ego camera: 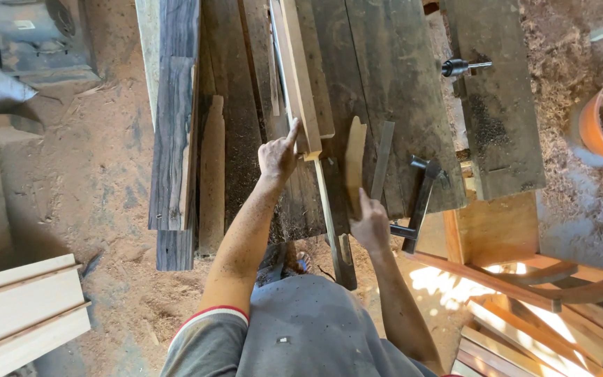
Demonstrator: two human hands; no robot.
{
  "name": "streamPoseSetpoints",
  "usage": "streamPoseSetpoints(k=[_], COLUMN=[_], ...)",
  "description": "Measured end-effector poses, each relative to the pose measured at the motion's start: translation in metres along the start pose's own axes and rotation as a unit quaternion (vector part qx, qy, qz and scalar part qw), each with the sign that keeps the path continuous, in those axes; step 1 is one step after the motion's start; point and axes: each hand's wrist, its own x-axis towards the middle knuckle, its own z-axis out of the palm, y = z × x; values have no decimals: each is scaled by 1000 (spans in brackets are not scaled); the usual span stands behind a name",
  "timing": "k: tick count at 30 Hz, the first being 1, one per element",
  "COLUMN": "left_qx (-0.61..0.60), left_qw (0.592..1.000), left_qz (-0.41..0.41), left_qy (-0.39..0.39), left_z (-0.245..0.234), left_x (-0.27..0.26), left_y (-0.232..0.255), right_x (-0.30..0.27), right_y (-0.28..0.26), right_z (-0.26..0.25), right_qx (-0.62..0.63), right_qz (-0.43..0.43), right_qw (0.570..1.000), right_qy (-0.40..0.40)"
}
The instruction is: Measuring, cutting, and assembling wood pieces in a workshop.
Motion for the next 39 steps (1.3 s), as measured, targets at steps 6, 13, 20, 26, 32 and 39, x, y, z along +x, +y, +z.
streamPoseSetpoints(k=[6, 13, 20, 26, 32, 39], left_qx=[3, 63, 34, -6, 61, 42], left_qw=[1000, 998, 999, 999, 997, 998], left_qz=[1, 13, 16, 31, -1, -14], left_qy=[-16, 6, -5, -26, -49, -45], left_z=[-2, 22, 0, -25, -21, -21], left_x=[4, 13, 7, 8, 8, 12], left_y=[-2, -10, -8, 3, 2, -5], right_x=[-32, -84, -84, -73, -74, -68], right_y=[-7, -107, -139, -137, -141, -164], right_z=[-31, -82, -76, -55, -48, -77], right_qx=[144, 299, 278, 285, 257, 274], right_qz=[10, 9, -91, -15, -32, -67], right_qw=[972, 948, 947, 953, 964, 954], right_qy=[184, 110, 131, 105, 57, 100])
